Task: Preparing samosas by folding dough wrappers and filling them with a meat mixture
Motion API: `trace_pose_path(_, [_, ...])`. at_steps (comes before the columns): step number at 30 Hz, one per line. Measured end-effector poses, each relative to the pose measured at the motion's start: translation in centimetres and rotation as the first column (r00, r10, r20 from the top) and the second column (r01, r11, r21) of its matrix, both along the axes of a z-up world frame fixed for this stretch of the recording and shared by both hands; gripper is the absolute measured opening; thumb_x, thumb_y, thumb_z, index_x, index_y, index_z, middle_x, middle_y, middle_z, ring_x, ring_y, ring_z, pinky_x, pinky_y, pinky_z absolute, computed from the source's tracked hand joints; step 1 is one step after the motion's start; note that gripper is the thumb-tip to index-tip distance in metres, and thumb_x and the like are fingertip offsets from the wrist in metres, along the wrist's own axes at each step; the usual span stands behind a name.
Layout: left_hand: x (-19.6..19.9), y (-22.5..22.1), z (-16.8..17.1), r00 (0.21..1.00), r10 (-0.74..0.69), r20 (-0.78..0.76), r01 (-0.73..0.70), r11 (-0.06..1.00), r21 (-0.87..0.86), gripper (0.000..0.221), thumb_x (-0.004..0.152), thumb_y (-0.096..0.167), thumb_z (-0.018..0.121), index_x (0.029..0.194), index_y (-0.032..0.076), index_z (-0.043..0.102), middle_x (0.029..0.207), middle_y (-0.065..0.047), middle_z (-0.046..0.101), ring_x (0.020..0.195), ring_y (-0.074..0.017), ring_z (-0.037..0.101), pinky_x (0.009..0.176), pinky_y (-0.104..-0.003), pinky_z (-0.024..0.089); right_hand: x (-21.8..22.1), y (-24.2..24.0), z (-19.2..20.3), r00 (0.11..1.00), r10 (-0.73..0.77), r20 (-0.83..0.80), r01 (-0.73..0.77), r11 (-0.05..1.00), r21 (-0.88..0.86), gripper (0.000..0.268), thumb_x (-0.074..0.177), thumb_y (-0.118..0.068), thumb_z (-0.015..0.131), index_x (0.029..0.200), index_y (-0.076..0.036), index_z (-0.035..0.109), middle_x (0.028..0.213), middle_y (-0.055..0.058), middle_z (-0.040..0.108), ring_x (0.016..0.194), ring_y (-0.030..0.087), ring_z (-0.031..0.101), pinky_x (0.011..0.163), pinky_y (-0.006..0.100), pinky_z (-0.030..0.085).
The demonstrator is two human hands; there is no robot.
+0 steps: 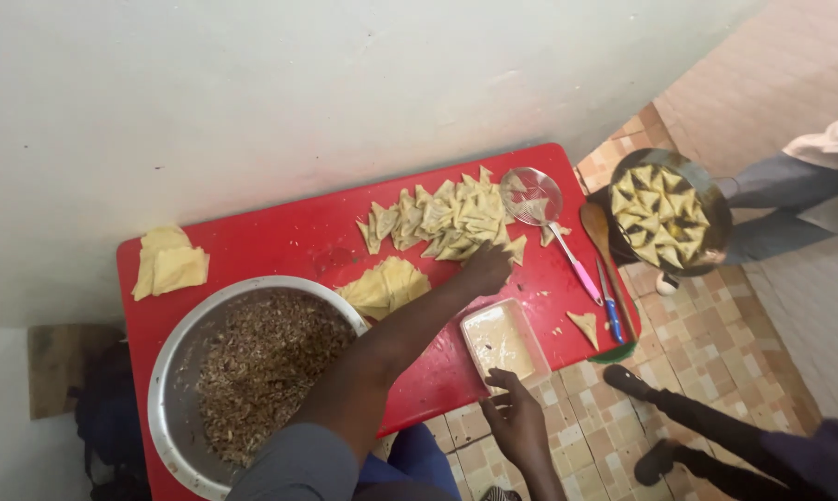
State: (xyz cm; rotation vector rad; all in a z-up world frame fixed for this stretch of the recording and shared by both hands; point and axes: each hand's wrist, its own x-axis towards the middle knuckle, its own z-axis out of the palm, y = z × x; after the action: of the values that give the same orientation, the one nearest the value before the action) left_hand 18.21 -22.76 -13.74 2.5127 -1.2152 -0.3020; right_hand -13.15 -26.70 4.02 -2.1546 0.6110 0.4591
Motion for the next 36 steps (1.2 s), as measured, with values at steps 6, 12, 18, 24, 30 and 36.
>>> trace_pose_path(6, [2.6,7.7,0.5,0.977,0.063,-0.203,-0.04,0.993,0.114,0.041,0.101,0.033,0.07,0.141,0.03,0.079,0.147,-0.007,0.076,0.144,-0.0359,0.066,0.121,-0.063,0.046,5.8,3.2,-6.7,0.966,0.161,0.204,-0.161,0.987,-0.017,0.036,0.1,-0.034,0.079,0.134,-0.022,0.08,0.114,0.009,0.091,0.105,0.033,0.087,0.087,0.044,0.071])
trace_pose_path(12, [-6.4,24.7,14.3,0.9,0.253,-0.355,-0.402,0.796,-0.452,0.042,0.102,0.029,0.079,0.139,0.007,0.079,0.131,-0.024,0.08,0.13,-0.0453,0.073,0.115,-0.06,0.055,11.0,7.1,-15.5,0.759,0.59,0.275,-0.516,0.803,-0.299,0.054,0.092,-0.021,0.083,0.144,-0.019,0.072,0.116,0.009,0.083,0.116,0.036,0.078,0.103,0.053,0.065])
trace_pose_path(18, [-18.3,35.8,18.7,0.619,0.345,-0.705,-0.769,0.446,-0.457,0.039,0.106,0.024,0.08,0.138,0.003,0.08,0.115,-0.022,0.083,0.113,-0.0408,0.083,0.095,-0.051,0.069,13.4,7.0,-16.8,0.815,0.512,0.271,-0.446,0.853,-0.272,0.036,0.099,-0.025,0.068,0.133,-0.019,0.08,0.103,0.018,0.085,0.101,0.047,0.08,0.093,0.062,0.064])
trace_pose_path(24, [-24.7,35.3,15.5,0.427,-0.061,-0.902,-0.883,0.19,-0.43,0.045,0.105,0.022,0.083,0.144,0.0,0.078,0.11,-0.018,0.081,0.106,-0.0248,0.075,0.097,-0.046,0.063,15.2,10.4,-6.7,0.673,0.358,0.648,-0.089,0.908,-0.409,0.029,0.1,-0.017,0.076,0.127,-0.016,0.083,0.093,0.013,0.084,0.088,0.036,0.08,0.077,0.049,0.067])
trace_pose_path(30, [-25.1,34.4,17.2,0.219,-0.423,-0.879,-0.972,-0.016,-0.234,0.067,0.103,0.012,0.087,0.159,-0.002,0.053,0.15,-0.025,0.058,0.133,-0.0402,0.06,0.113,-0.06,0.056,10.3,17.3,4.9,0.718,0.215,0.662,-0.316,0.948,0.036,0.037,0.097,-0.018,0.088,0.134,-0.017,0.084,0.101,0.01,0.089,0.088,0.026,0.084,0.084,0.041,0.068])
trace_pose_path(36, [-24.5,34.6,14.1,0.243,-0.478,-0.844,-0.962,-0.004,-0.274,0.055,0.099,0.0,0.082,0.15,0.006,0.063,0.126,-0.016,0.082,0.108,-0.0267,0.082,0.095,-0.049,0.071,8.2,19.7,4.6,0.938,-0.2,0.282,-0.019,0.784,0.62,0.046,0.11,-0.015,0.066,0.153,0.0,0.059,0.121,0.023,0.078,0.095,0.032,0.077,0.079,0.039,0.063])
